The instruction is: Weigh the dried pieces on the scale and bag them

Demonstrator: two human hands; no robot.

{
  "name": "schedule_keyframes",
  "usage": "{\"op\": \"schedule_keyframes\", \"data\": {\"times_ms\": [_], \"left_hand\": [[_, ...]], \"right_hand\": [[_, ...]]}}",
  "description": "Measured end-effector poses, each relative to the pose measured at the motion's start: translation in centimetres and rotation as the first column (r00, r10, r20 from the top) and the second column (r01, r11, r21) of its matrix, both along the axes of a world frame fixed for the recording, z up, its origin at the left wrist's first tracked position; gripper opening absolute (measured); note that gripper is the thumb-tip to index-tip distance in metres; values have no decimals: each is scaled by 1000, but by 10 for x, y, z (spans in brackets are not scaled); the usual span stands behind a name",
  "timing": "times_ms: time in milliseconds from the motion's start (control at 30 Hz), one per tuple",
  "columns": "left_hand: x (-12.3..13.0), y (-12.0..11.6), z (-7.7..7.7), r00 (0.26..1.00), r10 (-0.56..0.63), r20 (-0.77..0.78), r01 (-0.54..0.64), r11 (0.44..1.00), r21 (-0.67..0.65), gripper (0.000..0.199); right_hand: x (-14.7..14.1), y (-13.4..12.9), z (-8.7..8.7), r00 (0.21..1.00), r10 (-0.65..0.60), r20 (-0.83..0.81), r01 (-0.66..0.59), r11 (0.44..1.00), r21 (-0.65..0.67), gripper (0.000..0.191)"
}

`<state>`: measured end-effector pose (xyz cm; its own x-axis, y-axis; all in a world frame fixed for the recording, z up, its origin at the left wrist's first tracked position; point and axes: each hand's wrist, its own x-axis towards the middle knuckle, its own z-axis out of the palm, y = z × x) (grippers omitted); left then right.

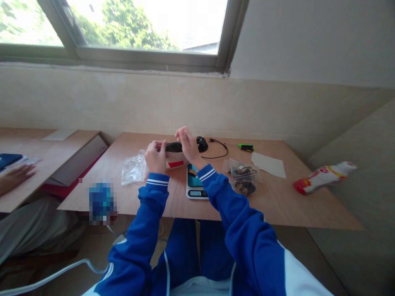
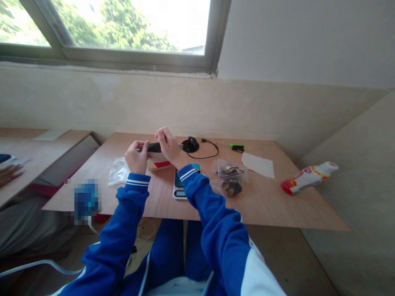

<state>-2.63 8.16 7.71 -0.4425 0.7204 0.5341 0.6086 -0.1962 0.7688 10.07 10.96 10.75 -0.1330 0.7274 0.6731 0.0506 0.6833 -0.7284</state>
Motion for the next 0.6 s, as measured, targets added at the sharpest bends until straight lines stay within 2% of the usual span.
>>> {"op": "schedule_keyframes", "data": {"times_ms": [67,167,233,267,300,367,433,467,500,600], "left_hand": [[-2,8,-2,999,-11,37,10,1000,27,34],[-6,22,-7,999,-14,46,10,997,77,37],[-9,33,-12,997,-46,67,38,993,111,37],[-11,38,-14,994,-79,81,68,990,124,38],[-13,42,-16,989,-117,88,104,985,134,39],[-18,45,-21,980,-177,85,165,976,139,43],[-24,41,-27,976,-202,80,191,973,130,47],[-27,36,-30,977,-200,81,189,974,121,48],[-32,30,-33,979,-190,79,181,977,109,48],[-51,5,-45,993,-110,54,107,993,47,45]], "right_hand": [[7,3,8,966,-43,-254,13,993,-119,45],[32,1,13,827,-91,-556,-58,968,-244,44],[52,-2,3,765,-95,-636,-137,942,-306,42],[61,-4,-8,763,-91,-640,-184,919,-349,41],[69,-6,-22,779,-83,-622,-230,884,-406,40],[82,-10,-57,849,-73,-523,-284,772,-569,42],[89,-15,-93,923,-106,-369,-203,681,-704,48],[91,-17,-108,951,-131,-278,-125,661,-740,52],[92,-20,-121,970,-141,-195,-53,665,-745,55],[90,-23,-140,992,-128,-3,91,720,-688,57]]}}
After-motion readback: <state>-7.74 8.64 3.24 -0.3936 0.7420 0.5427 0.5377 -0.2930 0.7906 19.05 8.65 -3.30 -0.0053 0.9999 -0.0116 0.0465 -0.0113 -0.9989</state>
